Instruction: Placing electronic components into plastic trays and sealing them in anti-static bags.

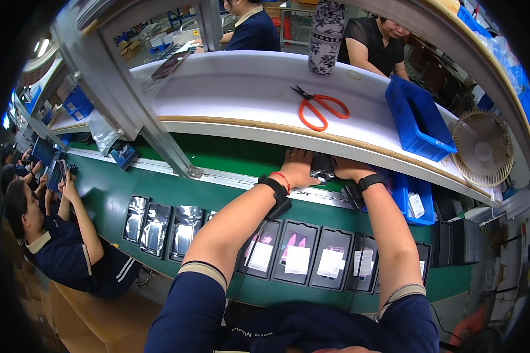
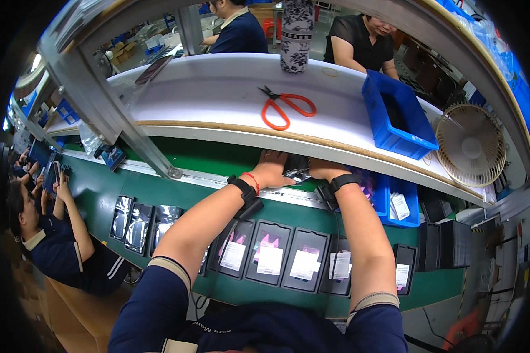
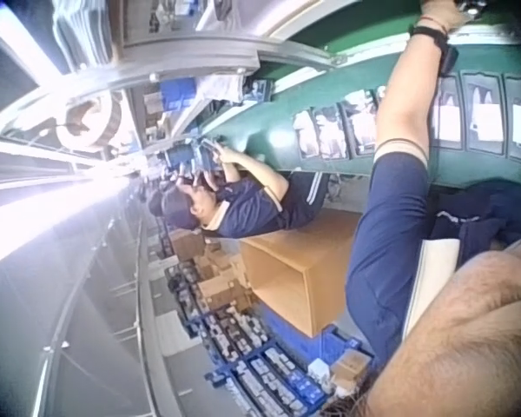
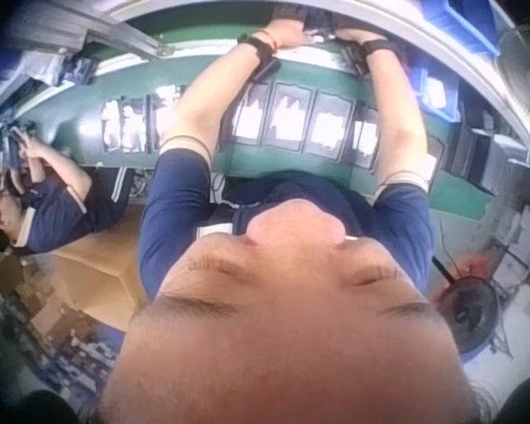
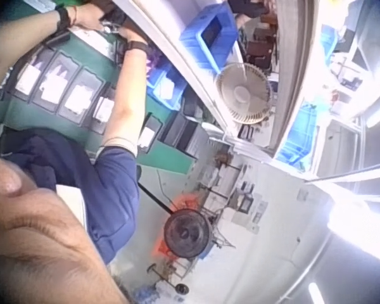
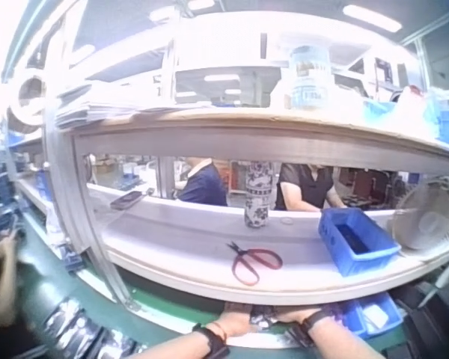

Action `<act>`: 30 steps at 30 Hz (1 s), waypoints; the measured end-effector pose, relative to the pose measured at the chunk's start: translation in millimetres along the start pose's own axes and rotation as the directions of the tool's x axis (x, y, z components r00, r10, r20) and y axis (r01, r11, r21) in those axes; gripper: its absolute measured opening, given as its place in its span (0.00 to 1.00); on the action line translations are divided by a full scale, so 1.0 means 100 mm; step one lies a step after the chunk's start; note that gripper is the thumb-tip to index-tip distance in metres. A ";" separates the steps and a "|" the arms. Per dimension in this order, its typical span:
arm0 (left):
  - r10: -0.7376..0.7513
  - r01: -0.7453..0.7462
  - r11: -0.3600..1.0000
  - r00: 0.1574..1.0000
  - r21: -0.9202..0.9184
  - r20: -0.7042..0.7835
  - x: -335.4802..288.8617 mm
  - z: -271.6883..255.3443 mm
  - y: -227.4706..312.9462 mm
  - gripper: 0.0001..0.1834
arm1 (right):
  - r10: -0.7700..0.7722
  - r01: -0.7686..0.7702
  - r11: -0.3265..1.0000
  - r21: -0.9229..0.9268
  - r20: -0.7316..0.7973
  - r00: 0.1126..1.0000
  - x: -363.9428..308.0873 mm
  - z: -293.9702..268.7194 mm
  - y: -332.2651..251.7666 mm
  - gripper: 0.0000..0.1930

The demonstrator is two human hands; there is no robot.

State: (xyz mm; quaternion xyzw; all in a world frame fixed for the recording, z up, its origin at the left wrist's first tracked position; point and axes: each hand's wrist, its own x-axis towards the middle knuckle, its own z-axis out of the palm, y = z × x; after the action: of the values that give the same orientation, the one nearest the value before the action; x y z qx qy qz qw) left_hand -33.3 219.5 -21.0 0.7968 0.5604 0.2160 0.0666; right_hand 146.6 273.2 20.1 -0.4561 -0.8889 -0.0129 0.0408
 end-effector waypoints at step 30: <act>-0.063 0.027 0.989 0.966 0.144 0.250 -2.74 -0.67 0.42 0.51 | -0.432 0.400 0.901 -0.170 -0.256 0.865 -1.89 -0.04 -1.70 0.13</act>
State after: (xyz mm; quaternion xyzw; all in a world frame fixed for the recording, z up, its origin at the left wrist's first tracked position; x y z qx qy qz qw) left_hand -101.1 -57.3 -20.1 0.8076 0.5789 0.0712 0.0869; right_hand 118.5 21.1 10.8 -0.2482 -0.9486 -0.1371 0.1403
